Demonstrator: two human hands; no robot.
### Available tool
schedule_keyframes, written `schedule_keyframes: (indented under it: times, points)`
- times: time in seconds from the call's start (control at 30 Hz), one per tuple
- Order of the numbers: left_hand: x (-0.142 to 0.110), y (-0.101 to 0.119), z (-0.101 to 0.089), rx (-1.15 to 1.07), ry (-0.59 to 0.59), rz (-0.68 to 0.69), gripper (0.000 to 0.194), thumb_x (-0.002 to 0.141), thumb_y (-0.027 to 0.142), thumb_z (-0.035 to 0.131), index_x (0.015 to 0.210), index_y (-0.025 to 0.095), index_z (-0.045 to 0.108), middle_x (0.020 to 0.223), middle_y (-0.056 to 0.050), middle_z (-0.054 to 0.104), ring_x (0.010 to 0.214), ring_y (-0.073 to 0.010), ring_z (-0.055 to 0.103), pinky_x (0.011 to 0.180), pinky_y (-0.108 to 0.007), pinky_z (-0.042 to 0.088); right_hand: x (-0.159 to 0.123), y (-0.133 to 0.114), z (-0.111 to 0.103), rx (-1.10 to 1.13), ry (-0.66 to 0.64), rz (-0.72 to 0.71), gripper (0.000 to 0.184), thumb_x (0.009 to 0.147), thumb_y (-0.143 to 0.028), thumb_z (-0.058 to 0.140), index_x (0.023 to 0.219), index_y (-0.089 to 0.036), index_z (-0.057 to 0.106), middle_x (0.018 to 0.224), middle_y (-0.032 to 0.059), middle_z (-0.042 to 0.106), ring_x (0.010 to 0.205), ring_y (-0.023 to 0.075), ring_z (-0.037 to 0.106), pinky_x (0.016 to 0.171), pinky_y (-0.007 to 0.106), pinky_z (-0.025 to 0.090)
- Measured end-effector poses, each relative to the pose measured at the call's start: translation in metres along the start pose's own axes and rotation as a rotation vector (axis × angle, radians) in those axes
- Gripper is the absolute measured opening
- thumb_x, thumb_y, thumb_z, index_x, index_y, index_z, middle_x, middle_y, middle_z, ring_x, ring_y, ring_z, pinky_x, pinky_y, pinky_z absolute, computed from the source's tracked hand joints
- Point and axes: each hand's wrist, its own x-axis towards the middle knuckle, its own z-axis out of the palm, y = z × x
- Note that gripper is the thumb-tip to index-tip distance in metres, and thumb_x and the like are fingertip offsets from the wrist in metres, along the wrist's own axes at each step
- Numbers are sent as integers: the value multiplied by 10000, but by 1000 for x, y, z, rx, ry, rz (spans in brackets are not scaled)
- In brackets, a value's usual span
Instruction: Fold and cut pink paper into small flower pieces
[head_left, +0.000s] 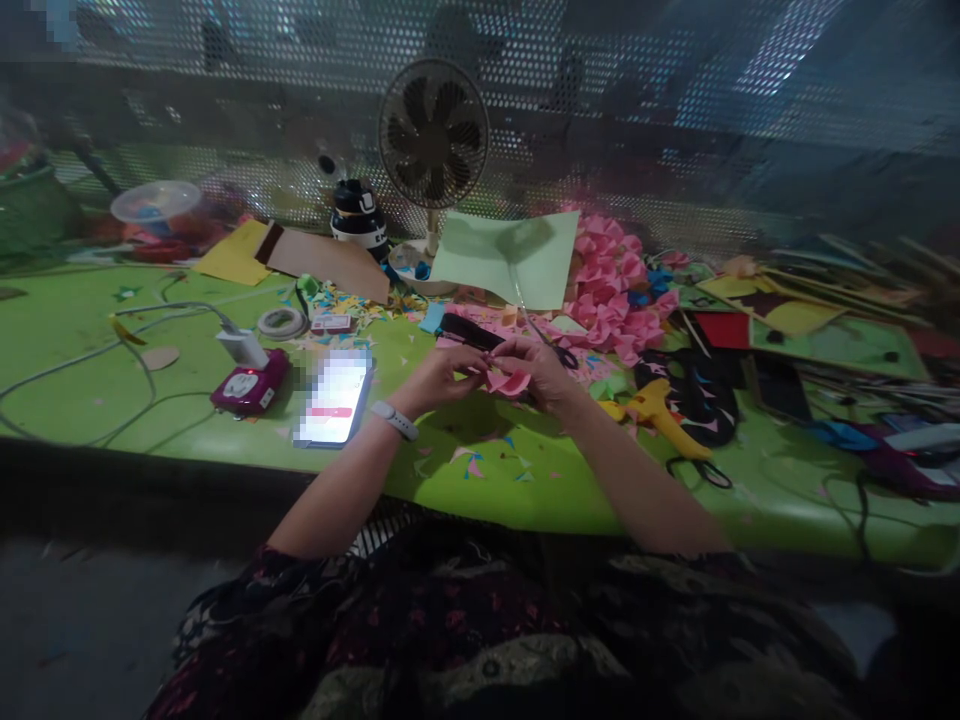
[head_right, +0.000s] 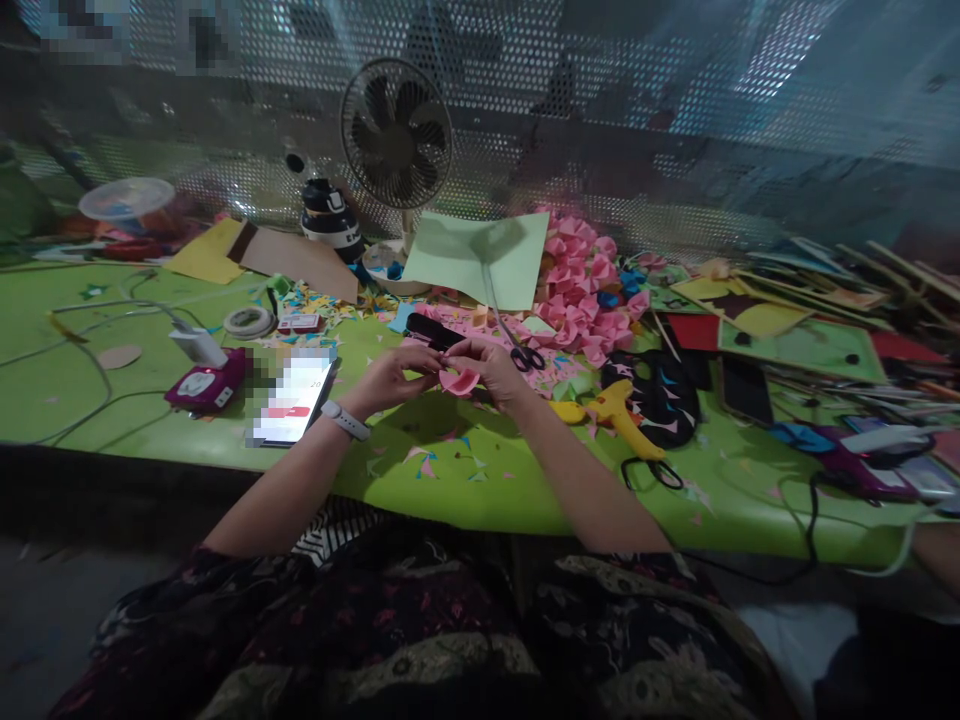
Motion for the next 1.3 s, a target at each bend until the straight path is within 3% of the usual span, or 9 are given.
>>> schedule_keyframes:
  times: [0.37, 0.7, 1.3]
  points:
    - [0, -2, 0, 15, 14, 25, 89, 810, 101, 681, 824, 159, 747, 903, -86, 784, 845, -170, 736, 786, -315, 605, -3, -4, 1, -107, -7, -75, 237, 603, -333, 864, 751, -197, 739, 711, -12, 695, 642, 111, 589, 670, 280, 482]
    - [0, -5, 1, 3, 31, 40, 59, 829, 156, 693, 813, 176, 747, 911, -84, 788, 851, -181, 740, 799, -335, 604, -3, -8, 0, -223, -12, -155, 185, 656, -350, 812, 758, -209, 752, 790, 18, 734, 758, 157, 630, 804, 336, 507]
    - [0, -3, 0, -2, 41, 20, 61, 828, 166, 694, 803, 170, 750, 882, -88, 787, 815, -170, 737, 762, -307, 596, -8, -7, 3, -172, 14, -151, 255, 650, -388, 862, 782, -207, 741, 769, 0, 699, 708, 129, 603, 725, 297, 498]
